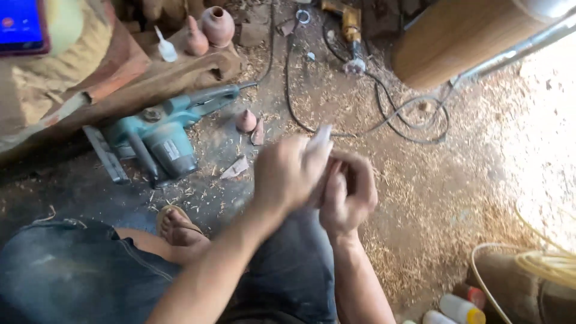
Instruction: Hand sanding a small wooden vessel and applying a liquid finish in a workshop environment.
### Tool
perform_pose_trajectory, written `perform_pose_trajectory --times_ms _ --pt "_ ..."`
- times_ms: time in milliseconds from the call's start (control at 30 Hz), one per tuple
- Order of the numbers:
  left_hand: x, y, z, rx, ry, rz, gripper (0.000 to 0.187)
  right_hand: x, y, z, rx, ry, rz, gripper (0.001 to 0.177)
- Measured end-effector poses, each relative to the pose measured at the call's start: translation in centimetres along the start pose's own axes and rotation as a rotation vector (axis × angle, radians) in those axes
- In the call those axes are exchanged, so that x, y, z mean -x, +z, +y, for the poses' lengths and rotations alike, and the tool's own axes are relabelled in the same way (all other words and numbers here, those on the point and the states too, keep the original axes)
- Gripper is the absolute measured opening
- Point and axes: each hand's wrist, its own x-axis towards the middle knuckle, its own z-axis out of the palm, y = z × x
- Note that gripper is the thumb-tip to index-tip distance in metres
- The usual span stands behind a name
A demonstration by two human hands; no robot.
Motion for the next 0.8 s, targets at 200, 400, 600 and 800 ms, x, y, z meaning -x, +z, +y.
perform_pose_trajectory --times_ms 200,400,600,800 --pt "3.0 0.4 1.6 -0.077 0.320 0.222 0.024 0.0 0.1 2.9 -0.178 -0.152 -0.011 0.039" --pt "-2.6 -0.9 -0.4 -0.052 -0.277 -0.282 0.043 0.2 -0.3 2.1 -0.127 -0.183 -0.080 0.027" --pt "3.7 1.1 -0.3 0.076 0.328 0.265 0.031 -0.2 -0.2 3.3 -0.256 -0.090 -0.064 0.034" --pt "-0.4 -0.1 -7.6 0.158 -0.181 0.007 0.041 0.0 0.0 0.3 -0.430 0.122 -0.004 0.024"
